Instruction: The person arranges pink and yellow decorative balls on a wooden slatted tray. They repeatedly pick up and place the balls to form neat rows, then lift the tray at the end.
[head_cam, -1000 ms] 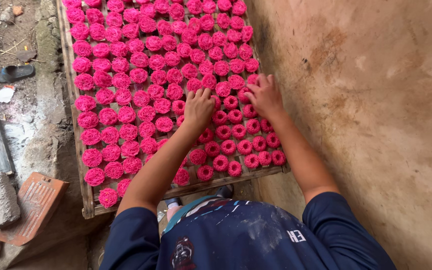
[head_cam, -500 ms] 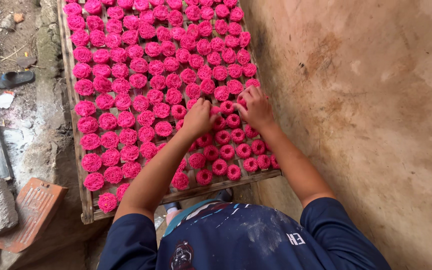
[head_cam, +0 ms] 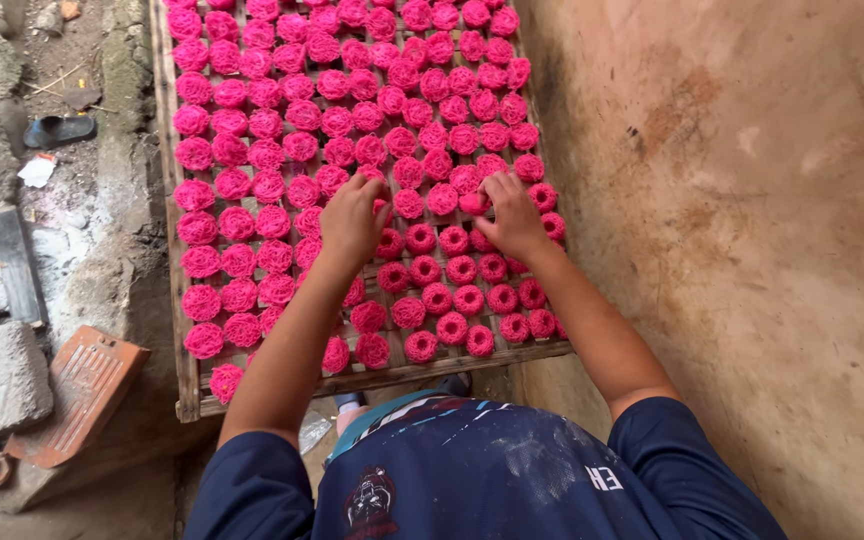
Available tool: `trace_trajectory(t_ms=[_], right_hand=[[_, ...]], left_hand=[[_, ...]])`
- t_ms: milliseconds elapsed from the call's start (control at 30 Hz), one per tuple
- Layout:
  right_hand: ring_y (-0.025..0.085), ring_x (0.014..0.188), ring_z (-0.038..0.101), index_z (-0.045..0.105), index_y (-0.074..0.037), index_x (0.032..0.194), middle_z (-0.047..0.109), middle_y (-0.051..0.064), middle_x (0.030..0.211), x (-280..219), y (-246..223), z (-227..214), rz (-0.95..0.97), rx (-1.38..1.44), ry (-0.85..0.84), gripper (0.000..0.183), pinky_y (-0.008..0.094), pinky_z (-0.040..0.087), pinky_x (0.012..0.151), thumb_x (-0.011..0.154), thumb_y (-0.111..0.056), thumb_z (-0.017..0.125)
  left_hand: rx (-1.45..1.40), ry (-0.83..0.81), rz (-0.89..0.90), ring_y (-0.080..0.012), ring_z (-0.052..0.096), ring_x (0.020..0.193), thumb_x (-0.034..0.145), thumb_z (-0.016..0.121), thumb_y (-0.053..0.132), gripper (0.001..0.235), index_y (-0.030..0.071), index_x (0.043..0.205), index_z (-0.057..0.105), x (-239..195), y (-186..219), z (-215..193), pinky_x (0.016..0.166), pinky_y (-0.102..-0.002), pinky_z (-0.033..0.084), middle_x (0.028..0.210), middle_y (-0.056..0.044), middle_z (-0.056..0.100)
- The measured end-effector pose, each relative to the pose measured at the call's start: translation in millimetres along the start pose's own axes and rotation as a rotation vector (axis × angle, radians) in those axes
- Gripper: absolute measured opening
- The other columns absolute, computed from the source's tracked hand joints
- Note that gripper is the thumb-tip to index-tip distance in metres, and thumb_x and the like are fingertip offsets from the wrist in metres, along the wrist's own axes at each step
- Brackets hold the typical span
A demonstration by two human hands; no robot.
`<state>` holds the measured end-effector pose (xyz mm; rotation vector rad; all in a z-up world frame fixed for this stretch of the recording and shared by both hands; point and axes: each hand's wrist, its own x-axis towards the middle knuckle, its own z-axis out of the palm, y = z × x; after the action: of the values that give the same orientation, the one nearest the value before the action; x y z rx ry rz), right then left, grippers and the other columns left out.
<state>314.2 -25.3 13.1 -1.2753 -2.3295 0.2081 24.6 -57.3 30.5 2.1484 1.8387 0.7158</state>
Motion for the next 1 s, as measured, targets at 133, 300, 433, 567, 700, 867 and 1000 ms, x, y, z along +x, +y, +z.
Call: trace_trajectory(t_ms=[133, 300, 433, 567, 700, 867, 1000], right_hand=[[0.036, 0.103, 0.057, 0.062, -0.003, 0.104, 0.059, 0.014, 0.106, -7.0, -4.9, -0.6, -0.003, 0.044, -0.021, 0.039, 0.046, 0.048, 0.089, 0.076, -0.019, 0.085], [0.029, 0.106, 0.058, 0.071, -0.008, 0.101, 0.061, 0.009, 0.106, 6.8, -27.0, 9.2, 0.016, 0.091, -0.118, 0.024, 0.043, 0.048, 0.093, 0.091, -0.029, 0.078], [0.029, 0.103, 0.052, 0.074, -0.009, 0.109, 0.058, 0.010, 0.102, 16.6, -64.4, 36.5, -0.009, -0.067, -0.269, 0.038, 0.045, 0.044, 0.094, 0.088, -0.041, 0.076], [0.031, 0.108, 0.049, 0.067, -0.003, 0.108, 0.055, 0.012, 0.109, 14.3, -76.6, 42.2, 0.046, 0.009, -0.249, 0.041, 0.045, 0.043, 0.098, 0.083, -0.033, 0.081], [0.029, 0.110, 0.054, 0.061, -0.004, 0.109, 0.055, 0.011, 0.110, 12.7, -72.2, 37.2, 0.036, 0.092, -0.244, 0.044, 0.043, 0.049, 0.096, 0.079, -0.024, 0.084], [0.026, 0.106, 0.059, 0.065, -0.003, 0.113, 0.057, 0.010, 0.110, -2.5, -72.0, 36.3, -0.066, 0.121, -0.138, 0.043, 0.042, 0.055, 0.093, 0.087, -0.033, 0.081], [0.027, 0.111, 0.057, 0.073, -0.009, 0.107, 0.058, 0.008, 0.109, -22.7, -55.9, 14.4, 0.105, -0.023, -0.139, 0.030, 0.044, 0.053, 0.090, 0.092, -0.034, 0.077]], left_hand=[[0.226, 0.006, 0.115, -0.0277, 0.063, 0.103, 0.084, 0.072, 0.020, 0.013, 0.016, 0.097, 0.071, -13.7, -23.9, 10.8, 0.081, -0.040, 0.055, 0.105, -0.007, 0.063], [0.429, -0.013, 0.244, -0.0257, 0.062, 0.106, 0.083, 0.069, 0.016, 0.012, 0.013, 0.095, 0.069, -3.2, -28.1, 22.0, 0.079, -0.038, 0.052, 0.107, -0.007, 0.063], [0.326, -0.160, 0.184, -0.0259, 0.062, 0.105, 0.075, 0.075, 0.027, 0.031, 0.010, 0.099, 0.067, 5.7, -25.5, 9.9, 0.086, -0.042, 0.048, 0.103, -0.007, 0.066], [0.224, -0.322, 0.049, -0.0292, 0.063, 0.106, 0.088, 0.072, 0.030, 0.040, 0.008, 0.120, 0.059, 11.1, -26.0, 3.6, 0.094, -0.045, 0.047, 0.099, -0.011, 0.068], [0.164, -0.122, 0.185, -0.0324, 0.063, 0.106, 0.080, 0.073, 0.024, 0.038, 0.007, 0.111, 0.062, 12.6, -29.3, 5.5, 0.088, -0.044, 0.053, 0.108, -0.015, 0.063], [-0.103, -0.018, 0.021, -0.0343, 0.063, 0.107, 0.091, 0.065, 0.009, 0.039, -0.001, 0.128, 0.058, -14.3, -29.8, 6.5, 0.080, -0.044, 0.056, 0.117, -0.017, 0.056], [0.013, -0.092, 0.187, -0.0291, 0.062, 0.108, 0.087, 0.067, 0.006, 0.032, 0.004, 0.118, 0.065, -42.3, -28.6, 4.7, 0.085, -0.040, 0.056, 0.120, -0.013, 0.058]])
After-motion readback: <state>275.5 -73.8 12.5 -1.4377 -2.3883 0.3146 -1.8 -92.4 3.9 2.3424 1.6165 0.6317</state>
